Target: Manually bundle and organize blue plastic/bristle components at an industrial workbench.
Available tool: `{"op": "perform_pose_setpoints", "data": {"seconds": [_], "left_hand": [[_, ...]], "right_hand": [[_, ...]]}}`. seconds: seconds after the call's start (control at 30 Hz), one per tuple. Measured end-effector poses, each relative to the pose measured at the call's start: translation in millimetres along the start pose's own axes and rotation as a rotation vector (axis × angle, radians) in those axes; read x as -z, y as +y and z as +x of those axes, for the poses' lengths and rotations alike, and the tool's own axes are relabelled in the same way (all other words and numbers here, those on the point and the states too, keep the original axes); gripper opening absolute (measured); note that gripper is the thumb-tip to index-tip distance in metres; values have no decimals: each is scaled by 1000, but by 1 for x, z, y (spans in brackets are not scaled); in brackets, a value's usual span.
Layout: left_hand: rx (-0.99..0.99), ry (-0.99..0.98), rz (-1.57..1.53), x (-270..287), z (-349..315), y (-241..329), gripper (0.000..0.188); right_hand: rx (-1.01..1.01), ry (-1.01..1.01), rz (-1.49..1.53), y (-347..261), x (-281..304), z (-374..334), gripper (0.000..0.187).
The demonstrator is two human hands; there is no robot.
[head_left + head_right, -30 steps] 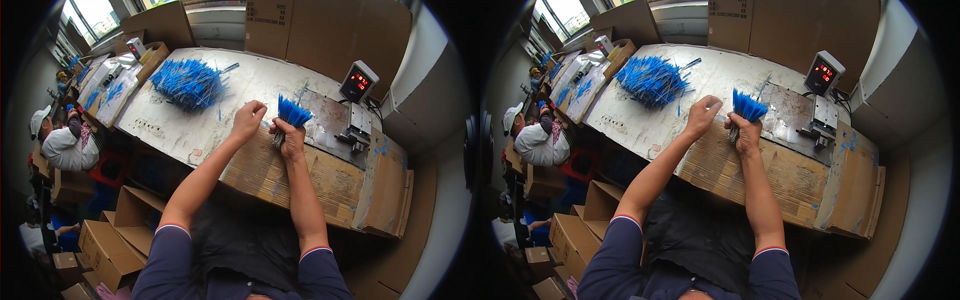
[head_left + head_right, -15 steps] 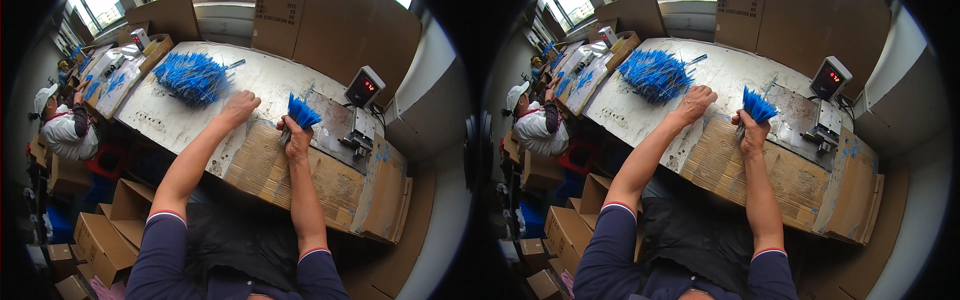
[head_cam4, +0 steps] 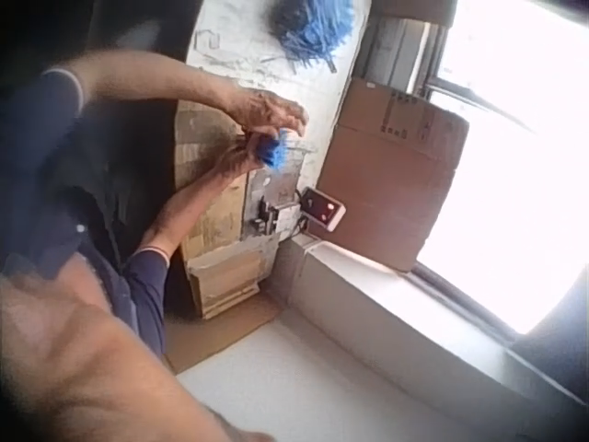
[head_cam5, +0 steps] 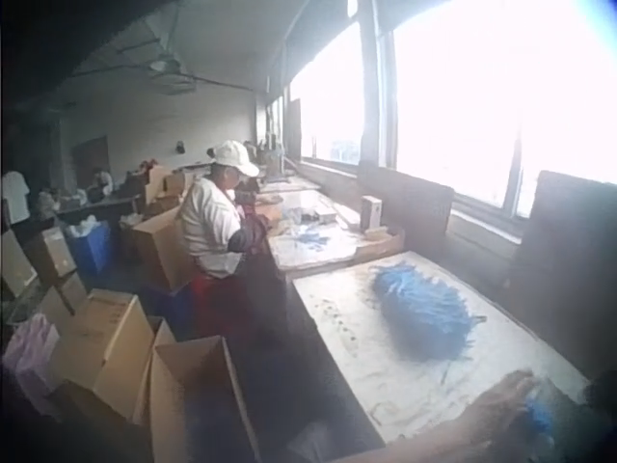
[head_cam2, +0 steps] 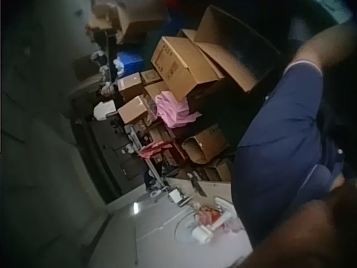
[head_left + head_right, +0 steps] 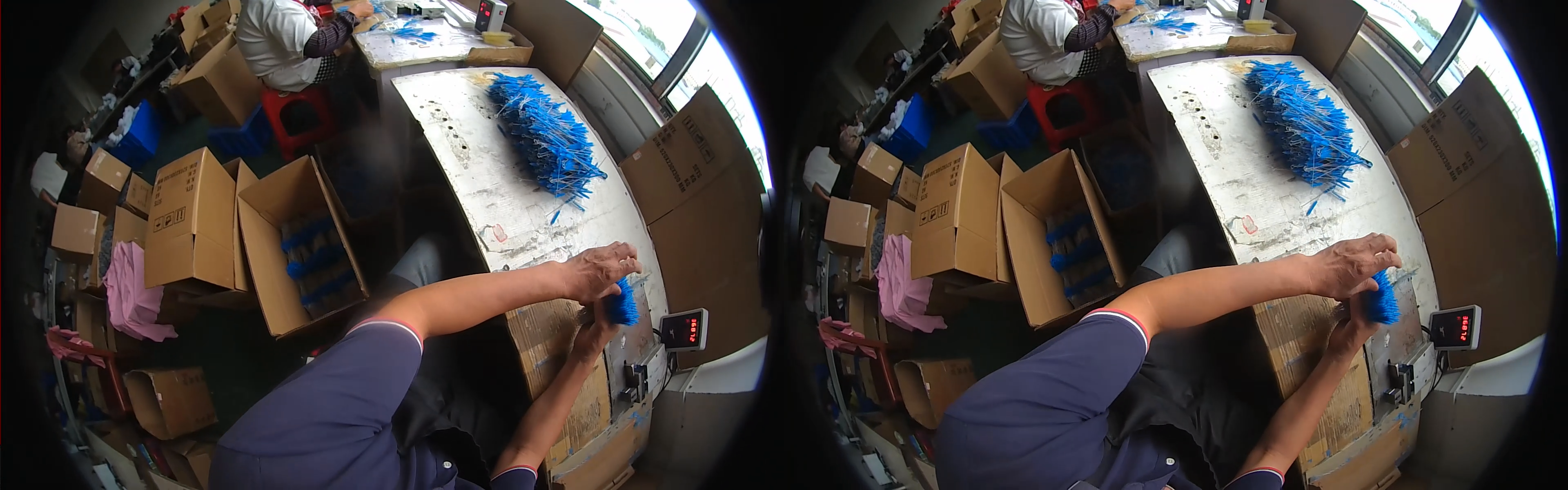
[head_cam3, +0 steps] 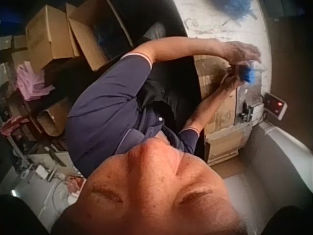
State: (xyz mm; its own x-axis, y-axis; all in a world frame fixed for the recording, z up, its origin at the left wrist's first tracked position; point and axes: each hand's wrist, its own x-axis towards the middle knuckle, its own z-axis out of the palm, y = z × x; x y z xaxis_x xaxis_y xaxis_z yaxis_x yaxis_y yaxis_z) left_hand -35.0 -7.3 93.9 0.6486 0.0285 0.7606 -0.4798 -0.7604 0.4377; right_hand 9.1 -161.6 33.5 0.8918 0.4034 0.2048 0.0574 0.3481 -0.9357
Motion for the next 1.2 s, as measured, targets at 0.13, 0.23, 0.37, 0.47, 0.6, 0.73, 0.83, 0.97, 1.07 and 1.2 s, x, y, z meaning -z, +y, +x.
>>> {"op": "perform_pose_setpoints", "data": {"seconds": [0.13,0.23,0.37,0.47,0.6,0.73,0.83,0.97,1.07,1.2], "left_hand": [[186,-80,-209,-6,-15,6,44],[222,-177,-241,-12,-19,25,44],[108,-145,-160,-26,-34,39,46],[17,-58,-72,-27,-39,50,44],[-74,-8,-79,-18,-36,57,43],[50,-154,2,-20,-47,49,45],[23,-101,-34,-14,-39,57,51],[97,-342,5,-10,-43,55,53],[131,-505,-84,2,-26,70,53],[259,210,-317,5,-45,41,36]], "right_hand": [[-24,-30,-55,25,12,1,46],[-184,-4,269,12,7,-12,47],[-174,-22,158,33,23,-25,45],[-143,-15,62,40,51,-16,43],[-74,5,-53,44,92,-37,40],[9,-116,-197,59,92,-35,33],[-52,-131,-45,56,101,-35,35],[185,-161,-351,66,92,-44,48],[21,-60,-115,25,57,-66,48],[-220,-69,-517,-52,18,-61,21]]}}
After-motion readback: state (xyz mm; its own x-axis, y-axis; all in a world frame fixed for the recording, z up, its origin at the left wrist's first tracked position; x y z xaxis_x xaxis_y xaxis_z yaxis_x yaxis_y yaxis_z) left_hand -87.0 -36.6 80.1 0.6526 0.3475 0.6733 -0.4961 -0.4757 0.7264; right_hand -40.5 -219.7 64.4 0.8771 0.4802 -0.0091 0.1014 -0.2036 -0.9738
